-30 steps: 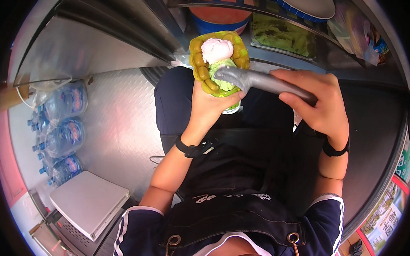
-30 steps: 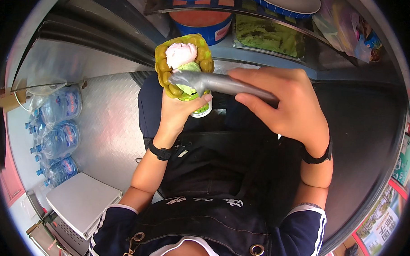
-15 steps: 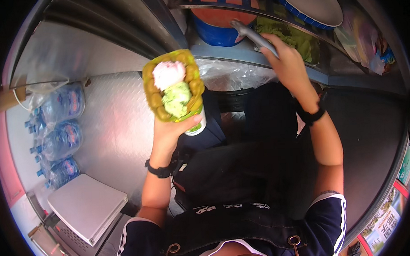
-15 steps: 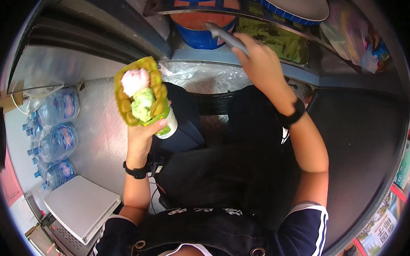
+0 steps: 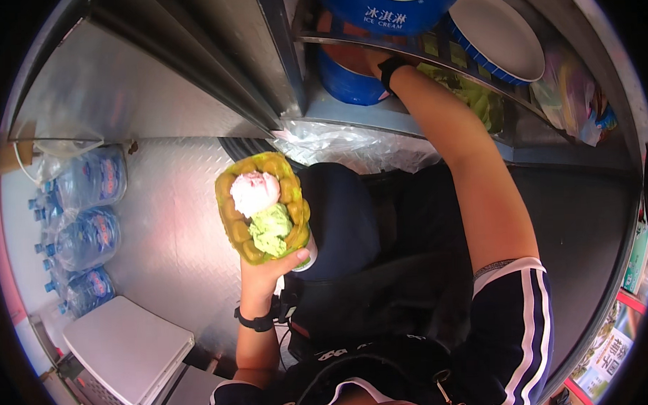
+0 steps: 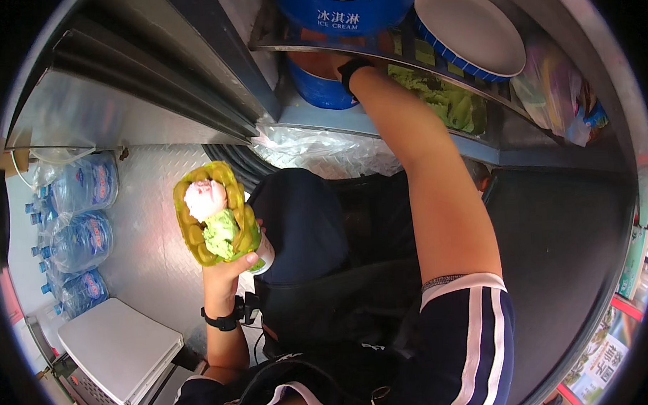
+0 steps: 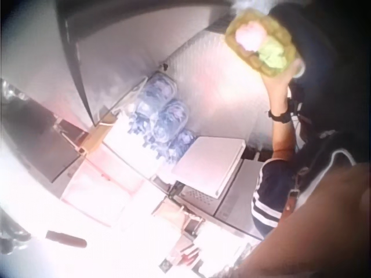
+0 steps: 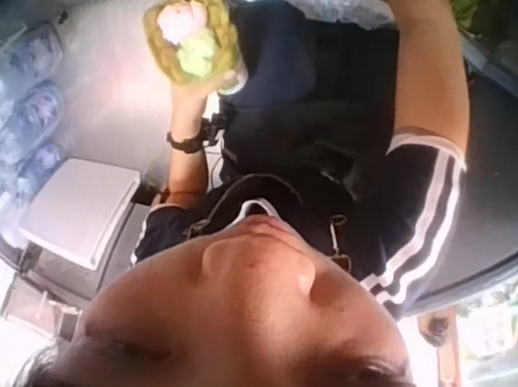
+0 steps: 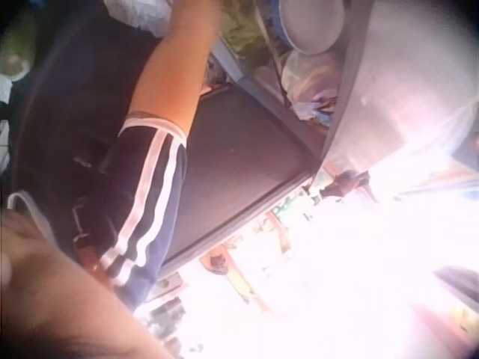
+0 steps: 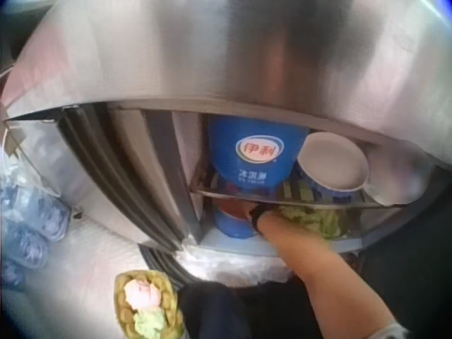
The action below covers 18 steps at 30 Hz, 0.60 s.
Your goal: The person removes a freshly cooked bubble waffle from a waffle iron and folds it into a cone shape. They then scoop green and white ice cream into the cone and drizzle a dark sauce over the top.
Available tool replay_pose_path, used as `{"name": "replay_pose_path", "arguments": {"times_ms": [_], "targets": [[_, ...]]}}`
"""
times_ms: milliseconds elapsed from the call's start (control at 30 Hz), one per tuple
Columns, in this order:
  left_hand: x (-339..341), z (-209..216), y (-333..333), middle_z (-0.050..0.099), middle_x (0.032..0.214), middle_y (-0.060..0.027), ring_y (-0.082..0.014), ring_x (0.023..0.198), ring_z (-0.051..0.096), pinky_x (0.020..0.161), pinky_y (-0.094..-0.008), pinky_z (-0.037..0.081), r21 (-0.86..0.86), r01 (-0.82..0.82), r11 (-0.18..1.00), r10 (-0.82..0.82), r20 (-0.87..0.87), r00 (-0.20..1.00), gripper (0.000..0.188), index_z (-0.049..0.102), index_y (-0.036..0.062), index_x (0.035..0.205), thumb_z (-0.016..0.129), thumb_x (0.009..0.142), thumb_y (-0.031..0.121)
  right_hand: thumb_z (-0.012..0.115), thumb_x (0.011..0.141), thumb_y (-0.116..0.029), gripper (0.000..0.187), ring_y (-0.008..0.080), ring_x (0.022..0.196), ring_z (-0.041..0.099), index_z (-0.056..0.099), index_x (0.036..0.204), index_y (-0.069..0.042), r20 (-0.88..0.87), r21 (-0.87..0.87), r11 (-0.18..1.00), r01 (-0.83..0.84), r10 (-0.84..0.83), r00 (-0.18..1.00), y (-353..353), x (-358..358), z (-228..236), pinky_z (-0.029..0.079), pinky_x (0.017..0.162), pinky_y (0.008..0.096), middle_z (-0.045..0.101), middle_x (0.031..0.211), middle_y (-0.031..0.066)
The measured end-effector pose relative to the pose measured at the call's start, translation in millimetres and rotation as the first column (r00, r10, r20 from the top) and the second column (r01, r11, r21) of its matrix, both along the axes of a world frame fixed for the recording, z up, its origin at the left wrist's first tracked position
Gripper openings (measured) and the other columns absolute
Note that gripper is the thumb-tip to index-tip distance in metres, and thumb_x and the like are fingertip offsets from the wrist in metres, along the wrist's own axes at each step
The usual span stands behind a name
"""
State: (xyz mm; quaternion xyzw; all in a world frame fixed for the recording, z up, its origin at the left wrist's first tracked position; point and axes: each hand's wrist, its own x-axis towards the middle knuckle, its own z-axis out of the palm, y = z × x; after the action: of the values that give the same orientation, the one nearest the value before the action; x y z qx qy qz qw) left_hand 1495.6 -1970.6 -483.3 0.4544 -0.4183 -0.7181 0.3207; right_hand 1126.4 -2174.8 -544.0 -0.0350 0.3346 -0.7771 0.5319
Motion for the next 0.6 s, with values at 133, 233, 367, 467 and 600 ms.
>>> {"name": "replay_pose_path", "arguments": {"times_ms": [133,233,367,467,600], "targets": [[3.1,0.5,-3.0,0.064,0.124,-0.0178,-0.0305,0.116,0.063,0.102,-0.0441,0.050,-0.021,0.004,1.000,-0.004,0.007,1.000,0.080,0.048,-0.0015,0.137,0.086,0.067,0.007,0.035,0.106,-0.045,0.046,0.0282,0.139,0.041,0.045,0.144,-0.022,0.001,-0.033,0.986,-0.164,0.164,0.987,0.0,4.5,6.4,0.034,0.113,0.0407,0.051,0.144,0.0132],[5.6,1.6,-3.0,0.064,0.124,-0.0175,-0.0306,0.116,0.063,0.102,-0.0443,0.050,0.000,-0.012,1.000,0.012,-0.017,1.000,0.079,0.049,-0.0015,0.137,0.086,0.067,0.007,0.036,0.105,-0.045,0.045,0.0278,0.136,0.042,0.046,0.143,-0.021,-0.133,0.032,0.967,-0.254,0.256,0.958,-0.5,-2.4,2.8,0.034,0.111,0.0405,0.052,0.142,0.0133],[4.7,4.7,-5.5,0.064,0.124,-0.0173,-0.0307,0.116,0.063,0.103,-0.0444,0.049,-0.038,-0.025,0.999,0.024,-0.039,0.999,0.078,0.049,-0.0017,0.136,0.086,0.068,0.006,0.037,0.105,-0.044,0.044,0.0274,0.133,0.043,0.047,0.140,-0.020,-0.442,0.262,0.923,-0.281,0.374,0.816,4.3,-23.8,-2.5,0.035,0.107,0.0403,0.053,0.139,0.0135],[2.1,4.7,-9.0,0.064,0.124,-0.0172,-0.0307,0.116,0.063,0.103,-0.0444,0.049,-0.054,-0.016,0.998,0.014,-0.048,0.999,0.078,0.049,-0.0018,0.137,0.086,0.068,0.006,0.038,0.105,-0.044,0.043,0.0270,0.130,0.044,0.047,0.139,-0.019,-0.655,0.463,0.879,-0.117,0.428,0.622,8.5,-45.2,-12.4,0.035,0.105,0.0401,0.053,0.137,0.0137],[-1.7,2.5,-12.8,0.064,0.124,-0.0170,-0.0305,0.116,0.063,0.103,-0.0443,0.049,-0.057,-0.007,0.998,0.004,-0.057,0.998,0.078,0.050,-0.0018,0.136,0.086,0.067,0.006,0.039,0.104,-0.044,0.042,0.0266,0.127,0.045,0.048,0.137,-0.018,-0.734,0.533,0.846,0.023,0.448,0.510,9.6,-47.0,-27.8,0.036,0.102,0.0399,0.054,0.134,0.0139]]}}
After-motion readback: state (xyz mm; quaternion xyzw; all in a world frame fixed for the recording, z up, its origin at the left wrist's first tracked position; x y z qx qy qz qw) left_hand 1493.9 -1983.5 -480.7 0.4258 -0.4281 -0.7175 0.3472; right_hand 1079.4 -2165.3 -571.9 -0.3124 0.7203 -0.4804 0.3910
